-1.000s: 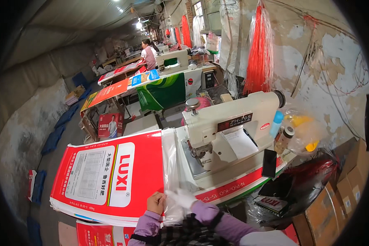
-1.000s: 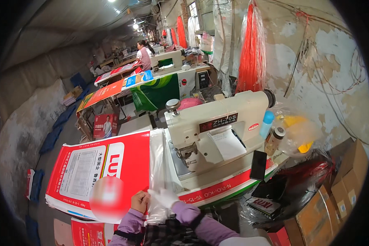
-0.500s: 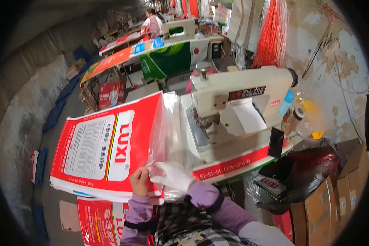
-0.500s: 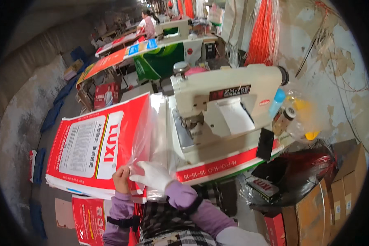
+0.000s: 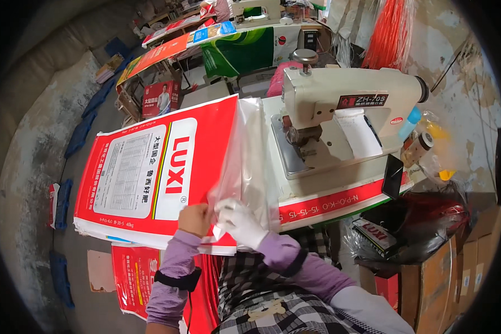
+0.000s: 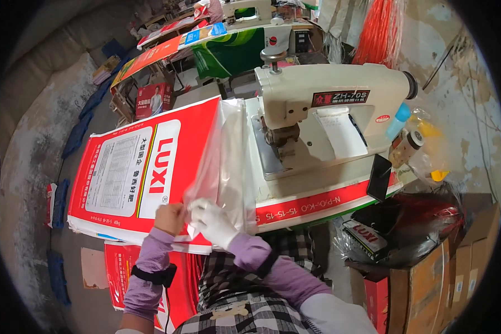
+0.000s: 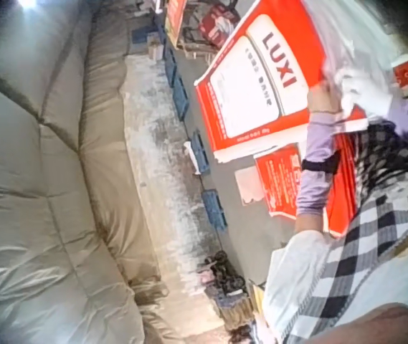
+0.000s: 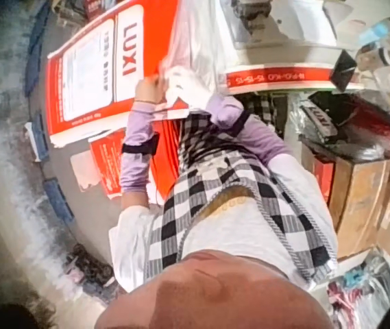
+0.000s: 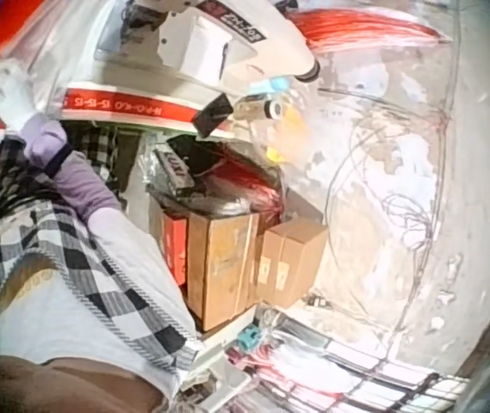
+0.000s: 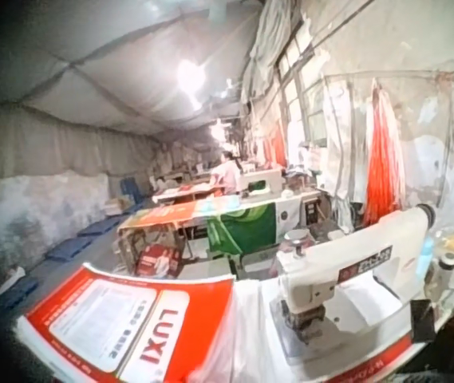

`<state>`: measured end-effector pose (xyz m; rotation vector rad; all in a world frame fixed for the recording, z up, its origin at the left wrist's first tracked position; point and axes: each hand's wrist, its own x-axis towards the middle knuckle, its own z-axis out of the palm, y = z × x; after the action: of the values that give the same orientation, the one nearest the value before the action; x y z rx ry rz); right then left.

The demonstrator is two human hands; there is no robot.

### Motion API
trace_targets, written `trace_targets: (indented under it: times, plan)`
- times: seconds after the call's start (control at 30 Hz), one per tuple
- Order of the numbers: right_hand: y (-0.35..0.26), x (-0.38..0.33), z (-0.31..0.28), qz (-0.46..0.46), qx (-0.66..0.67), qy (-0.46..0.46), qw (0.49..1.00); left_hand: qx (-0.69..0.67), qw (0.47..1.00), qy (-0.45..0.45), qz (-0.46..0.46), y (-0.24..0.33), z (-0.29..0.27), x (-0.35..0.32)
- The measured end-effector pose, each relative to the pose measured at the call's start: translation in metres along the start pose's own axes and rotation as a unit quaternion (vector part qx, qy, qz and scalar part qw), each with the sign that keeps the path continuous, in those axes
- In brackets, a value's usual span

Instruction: Using an industrial sewing machine to stitch together large printed fertilizer bags.

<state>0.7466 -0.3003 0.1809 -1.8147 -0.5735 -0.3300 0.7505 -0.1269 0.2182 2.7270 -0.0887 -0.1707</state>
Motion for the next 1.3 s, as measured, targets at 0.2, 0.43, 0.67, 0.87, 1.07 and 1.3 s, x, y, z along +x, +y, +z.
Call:
trace_targets:
  times: [0.2,0.43,0.67,0.87,1.07,1.3]
  plan:
    - [-0.023,-0.029,-0.006,-0.053,-0.005,-0.141,0.989,-0.262,0.958,0.119,-0.013,-0.003,0.002,-0.005]
    - [-0.033,-0.029,0.003,-0.166,-0.106,-0.127,0.972,-0.347,0.933,0.096,-0.021,0.007,0.001,-0.022]
    - [-0.032,0.009,0.009,-0.058,-0.085,-0.369,0.924,-0.021,0.988,0.110,0.105,0.004,-0.024,-0.118]
    - [0.052,0.051,-0.002,0.067,-0.239,-0.274,0.929,0.138,0.986,0.065,0.069,-0.030,-0.049,-0.239]
    - [0.080,0.044,-0.049,0.190,0.071,0.285,0.937,0.111,0.976,0.170,-0.075,-0.016,-0.062,-0.266]
    - [0.069,0.039,-0.078,-0.080,-0.297,0.175,0.935,0.080,0.970,0.221,-0.056,-0.039,-0.057,-0.262]
